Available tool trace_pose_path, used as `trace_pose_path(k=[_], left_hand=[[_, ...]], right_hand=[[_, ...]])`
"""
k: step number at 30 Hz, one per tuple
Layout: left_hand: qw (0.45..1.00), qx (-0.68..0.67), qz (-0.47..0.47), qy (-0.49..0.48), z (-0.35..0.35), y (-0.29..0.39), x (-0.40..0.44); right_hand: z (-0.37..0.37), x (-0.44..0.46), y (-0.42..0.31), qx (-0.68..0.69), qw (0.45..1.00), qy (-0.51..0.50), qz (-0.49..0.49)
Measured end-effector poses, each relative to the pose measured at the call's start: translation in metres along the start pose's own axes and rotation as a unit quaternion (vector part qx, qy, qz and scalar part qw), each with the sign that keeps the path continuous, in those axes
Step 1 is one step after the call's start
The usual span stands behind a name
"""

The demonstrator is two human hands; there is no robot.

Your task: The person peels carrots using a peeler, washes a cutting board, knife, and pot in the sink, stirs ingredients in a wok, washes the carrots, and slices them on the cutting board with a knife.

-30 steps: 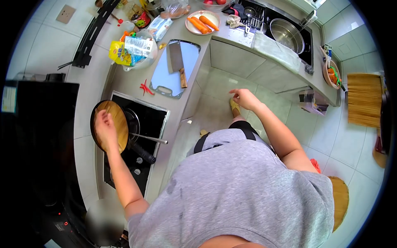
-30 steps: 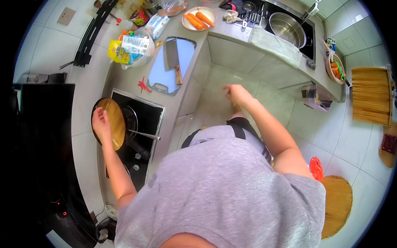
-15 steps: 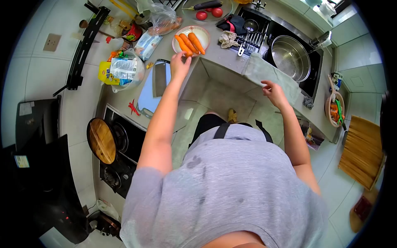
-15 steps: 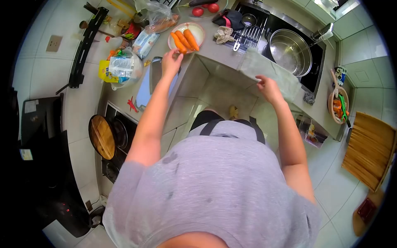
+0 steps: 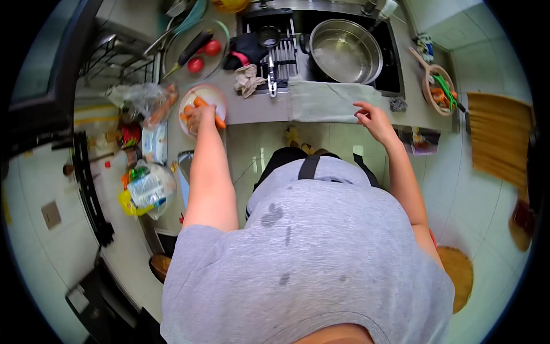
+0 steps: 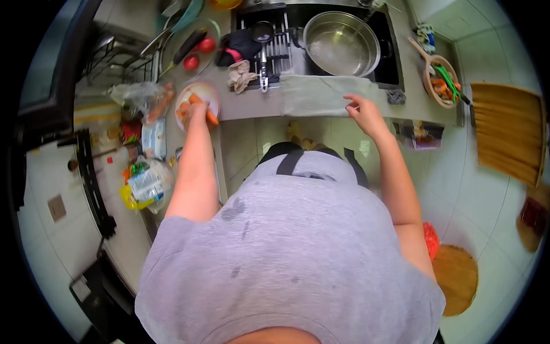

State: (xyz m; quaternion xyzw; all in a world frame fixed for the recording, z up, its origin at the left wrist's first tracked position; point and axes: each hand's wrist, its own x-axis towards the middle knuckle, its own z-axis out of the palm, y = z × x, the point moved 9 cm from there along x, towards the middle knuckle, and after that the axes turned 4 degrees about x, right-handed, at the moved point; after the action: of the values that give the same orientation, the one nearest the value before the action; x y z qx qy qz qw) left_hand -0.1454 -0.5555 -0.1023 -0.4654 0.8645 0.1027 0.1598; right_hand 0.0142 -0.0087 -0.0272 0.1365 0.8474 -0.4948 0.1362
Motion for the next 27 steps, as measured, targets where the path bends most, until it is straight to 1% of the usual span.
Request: trace_pose_path(k=[1, 3, 4, 6, 8, 10, 11, 12, 14, 16, 17, 18, 19, 20, 22, 23, 25, 27], left_hand=[[1.0, 0.007, 0.013, -0.002, 0.003, 0.003, -0.009], [0.998, -0.023, 0.004, 0.051, -0.008, 0.005, -0.018], [0.998, -0.018, 0.016, 0.051, -0.009, 0.006, -0.019], [0.997, -0.064, 0.028, 0.024, -0.004, 0.004, -0.016], [0.998, -0.043, 0.029, 0.038, -0.002, 0.002, -0.01], [0.992, -0.118, 0.05, 0.014, 0.001, -0.003, 0.0], [0.977, -0.203, 0.067, 0.001, 0.0, -0.007, -0.002], [0.951, -0.293, 0.098, 0.014, 0.005, -0.011, 0.014], [0.91, -0.396, 0.122, -0.029, 0.021, -0.017, 0.044], [0.898, -0.401, 0.142, -0.111, 0.018, -0.023, 0.052], [0.9, -0.374, 0.166, -0.148, 0.01, -0.025, 0.043], [0.896, -0.36, 0.172, -0.195, -0.011, -0.019, 0.005], [0.876, -0.348, 0.222, -0.25, -0.02, -0.015, -0.015], [0.866, -0.339, 0.215, -0.297, -0.027, -0.014, -0.037], [0.777, -0.397, 0.213, -0.439, -0.044, 0.016, -0.117], [0.779, -0.397, 0.209, -0.438, -0.044, 0.028, -0.14], [0.713, -0.415, 0.243, -0.51, -0.034, 0.077, -0.197], [0.689, -0.403, 0.263, -0.541, -0.007, 0.132, -0.243]], right_hand=[[-0.005, 0.001, 0.003, 0.005, 1.0, 0.009, 0.004], [-0.008, 0.001, 0.009, 0.011, 0.999, 0.033, 0.014], [-0.01, 0.0, 0.012, 0.013, 0.999, 0.046, 0.018], [-0.007, -0.001, 0.02, 0.022, 0.998, 0.052, 0.031], [-0.009, -0.004, 0.025, 0.03, 0.997, 0.053, 0.039], [-0.008, -0.002, 0.029, 0.024, 0.998, 0.033, 0.056], [-0.012, 0.0, 0.031, 0.029, 0.997, 0.038, 0.058], [-0.018, 0.002, 0.035, 0.029, 0.997, 0.044, 0.058], [-0.028, 0.007, 0.043, 0.032, 0.996, 0.052, 0.064], [-0.037, 0.012, 0.049, 0.064, 0.994, 0.052, 0.069], [-0.043, 0.014, 0.048, 0.066, 0.994, 0.053, 0.073], [-0.05, 0.016, 0.045, 0.056, 0.994, 0.052, 0.075], [-0.056, 0.019, 0.043, 0.045, 0.995, 0.05, 0.076], [-0.061, 0.024, 0.046, 0.046, 0.995, 0.05, 0.078], [-0.074, 0.034, 0.051, 0.072, 0.994, 0.042, 0.077], [-0.079, 0.042, 0.057, 0.071, 0.994, 0.037, 0.077], [-0.086, 0.064, 0.067, 0.091, 0.993, 0.026, 0.068], [-0.094, 0.086, 0.064, 0.103, 0.993, 0.013, 0.061]])
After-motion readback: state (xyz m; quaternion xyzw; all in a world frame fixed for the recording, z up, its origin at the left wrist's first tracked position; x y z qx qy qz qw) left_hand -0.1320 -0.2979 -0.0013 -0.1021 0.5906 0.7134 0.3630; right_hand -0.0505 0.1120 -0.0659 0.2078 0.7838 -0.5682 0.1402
